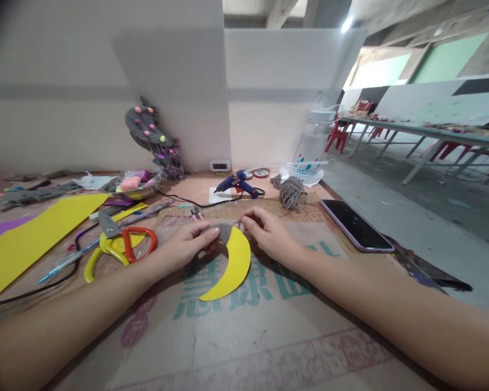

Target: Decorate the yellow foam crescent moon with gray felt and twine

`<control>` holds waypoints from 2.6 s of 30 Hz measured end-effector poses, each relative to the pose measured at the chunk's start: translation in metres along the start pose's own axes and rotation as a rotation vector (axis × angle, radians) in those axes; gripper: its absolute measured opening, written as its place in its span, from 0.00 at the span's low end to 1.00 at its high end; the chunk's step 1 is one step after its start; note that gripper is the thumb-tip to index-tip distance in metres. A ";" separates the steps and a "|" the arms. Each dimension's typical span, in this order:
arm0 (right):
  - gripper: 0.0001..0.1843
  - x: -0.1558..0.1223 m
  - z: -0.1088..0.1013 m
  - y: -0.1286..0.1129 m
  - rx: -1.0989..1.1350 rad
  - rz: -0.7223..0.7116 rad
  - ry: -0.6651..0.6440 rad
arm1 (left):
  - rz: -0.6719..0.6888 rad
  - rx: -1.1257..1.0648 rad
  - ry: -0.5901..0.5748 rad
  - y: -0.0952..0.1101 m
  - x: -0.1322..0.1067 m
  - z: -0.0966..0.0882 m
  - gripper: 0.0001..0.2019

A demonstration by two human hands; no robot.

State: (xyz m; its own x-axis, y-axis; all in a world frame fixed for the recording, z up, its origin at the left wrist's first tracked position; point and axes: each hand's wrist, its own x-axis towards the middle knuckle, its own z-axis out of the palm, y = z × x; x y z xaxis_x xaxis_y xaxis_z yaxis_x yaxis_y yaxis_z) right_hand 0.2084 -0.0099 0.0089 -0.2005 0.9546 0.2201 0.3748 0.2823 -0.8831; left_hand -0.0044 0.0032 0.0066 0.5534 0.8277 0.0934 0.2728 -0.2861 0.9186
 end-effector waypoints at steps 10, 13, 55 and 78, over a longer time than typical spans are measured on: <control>0.13 -0.001 -0.003 0.003 0.002 -0.022 0.013 | -0.036 -0.019 -0.002 -0.001 0.000 0.001 0.18; 0.14 -0.003 -0.003 0.002 0.043 0.001 0.017 | -0.014 0.043 0.079 0.001 0.000 0.001 0.18; 0.19 -0.006 0.001 -0.005 0.216 0.038 0.050 | 0.017 0.027 0.106 0.009 -0.008 0.005 0.14; 0.14 0.001 -0.005 0.001 0.059 -0.061 0.129 | 0.000 0.085 0.130 -0.002 -0.003 0.002 0.15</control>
State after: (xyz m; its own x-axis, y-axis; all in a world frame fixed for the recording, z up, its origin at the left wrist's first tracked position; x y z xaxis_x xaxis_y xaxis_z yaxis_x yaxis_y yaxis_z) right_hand 0.2131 -0.0080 0.0105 -0.1018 0.9412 0.3222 0.3108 0.3377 -0.8885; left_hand -0.0051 -0.0001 0.0038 0.4484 0.8816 0.1471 0.3413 -0.3210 0.8834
